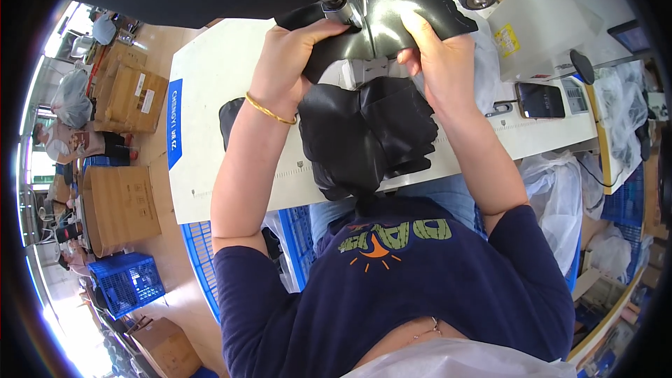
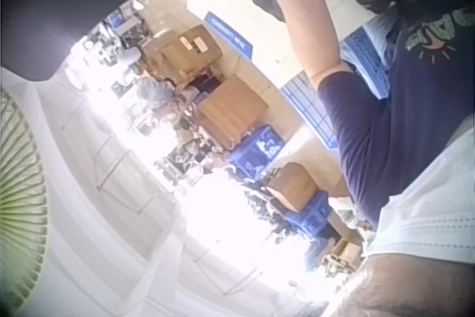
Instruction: Stitching shoe upper components using an industrial sewing machine.
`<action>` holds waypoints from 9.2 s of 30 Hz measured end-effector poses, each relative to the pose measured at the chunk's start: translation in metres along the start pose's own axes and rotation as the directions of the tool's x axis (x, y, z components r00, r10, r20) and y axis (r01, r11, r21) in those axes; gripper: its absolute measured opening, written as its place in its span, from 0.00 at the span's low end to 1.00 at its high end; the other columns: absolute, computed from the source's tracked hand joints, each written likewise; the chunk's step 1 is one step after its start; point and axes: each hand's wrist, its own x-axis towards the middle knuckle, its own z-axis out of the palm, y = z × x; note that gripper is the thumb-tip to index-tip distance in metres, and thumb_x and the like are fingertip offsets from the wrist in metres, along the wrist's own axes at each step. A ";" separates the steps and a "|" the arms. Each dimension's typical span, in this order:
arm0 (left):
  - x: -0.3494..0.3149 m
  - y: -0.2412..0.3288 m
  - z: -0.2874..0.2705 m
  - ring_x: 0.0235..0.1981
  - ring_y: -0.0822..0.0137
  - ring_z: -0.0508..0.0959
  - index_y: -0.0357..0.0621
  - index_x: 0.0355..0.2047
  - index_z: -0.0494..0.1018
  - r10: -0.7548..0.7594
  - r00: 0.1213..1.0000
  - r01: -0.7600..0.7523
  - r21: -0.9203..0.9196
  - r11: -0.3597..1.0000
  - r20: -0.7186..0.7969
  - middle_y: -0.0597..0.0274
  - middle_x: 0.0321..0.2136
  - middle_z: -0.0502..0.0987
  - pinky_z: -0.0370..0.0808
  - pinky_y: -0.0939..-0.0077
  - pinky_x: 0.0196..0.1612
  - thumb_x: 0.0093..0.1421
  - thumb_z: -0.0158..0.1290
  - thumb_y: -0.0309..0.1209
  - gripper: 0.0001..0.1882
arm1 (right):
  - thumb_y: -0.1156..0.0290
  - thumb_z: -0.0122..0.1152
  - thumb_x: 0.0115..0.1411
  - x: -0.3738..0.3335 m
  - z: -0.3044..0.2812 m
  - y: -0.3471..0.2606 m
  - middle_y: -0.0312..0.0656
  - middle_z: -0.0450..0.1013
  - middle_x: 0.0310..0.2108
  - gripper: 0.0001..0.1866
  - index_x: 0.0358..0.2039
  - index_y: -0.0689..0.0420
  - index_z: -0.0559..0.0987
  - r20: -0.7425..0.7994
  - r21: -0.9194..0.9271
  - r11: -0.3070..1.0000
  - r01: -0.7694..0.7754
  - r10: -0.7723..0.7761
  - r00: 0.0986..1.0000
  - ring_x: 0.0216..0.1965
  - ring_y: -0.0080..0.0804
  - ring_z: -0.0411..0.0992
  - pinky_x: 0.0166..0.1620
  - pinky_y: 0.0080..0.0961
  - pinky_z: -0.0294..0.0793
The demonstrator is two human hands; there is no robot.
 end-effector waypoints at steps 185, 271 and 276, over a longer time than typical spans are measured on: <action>-0.090 -0.117 -0.042 0.52 0.48 0.62 0.33 0.52 0.62 0.738 0.671 -0.380 0.821 0.426 -0.073 0.49 0.46 0.67 0.60 0.59 0.57 0.47 0.64 0.35 0.36 | 0.60 0.72 0.40 -0.061 -0.021 0.039 0.43 0.63 0.57 0.35 0.50 0.55 0.72 0.821 -0.515 0.454 0.727 0.019 0.570 0.60 0.44 0.57 0.63 0.46 0.52; -0.102 -0.044 0.010 0.31 0.74 0.78 0.34 0.36 0.76 -0.050 0.993 0.045 -0.044 0.998 -0.108 0.61 0.31 0.79 0.76 0.80 0.37 0.51 0.59 0.18 0.10 | 0.79 0.60 0.57 -0.111 -0.005 0.023 0.37 0.74 0.35 0.09 0.39 0.64 0.75 0.087 0.025 0.997 -0.079 0.077 0.993 0.35 0.20 0.72 0.38 0.17 0.73; -0.101 -0.052 0.002 0.32 0.71 0.79 0.35 0.37 0.75 0.075 0.997 -0.077 0.112 0.991 0.021 0.60 0.32 0.79 0.77 0.79 0.37 0.50 0.59 0.16 0.12 | 0.79 0.61 0.56 -0.110 -0.006 0.026 0.36 0.73 0.34 0.10 0.39 0.64 0.75 0.075 0.029 0.998 -0.054 0.052 0.996 0.34 0.19 0.71 0.38 0.17 0.73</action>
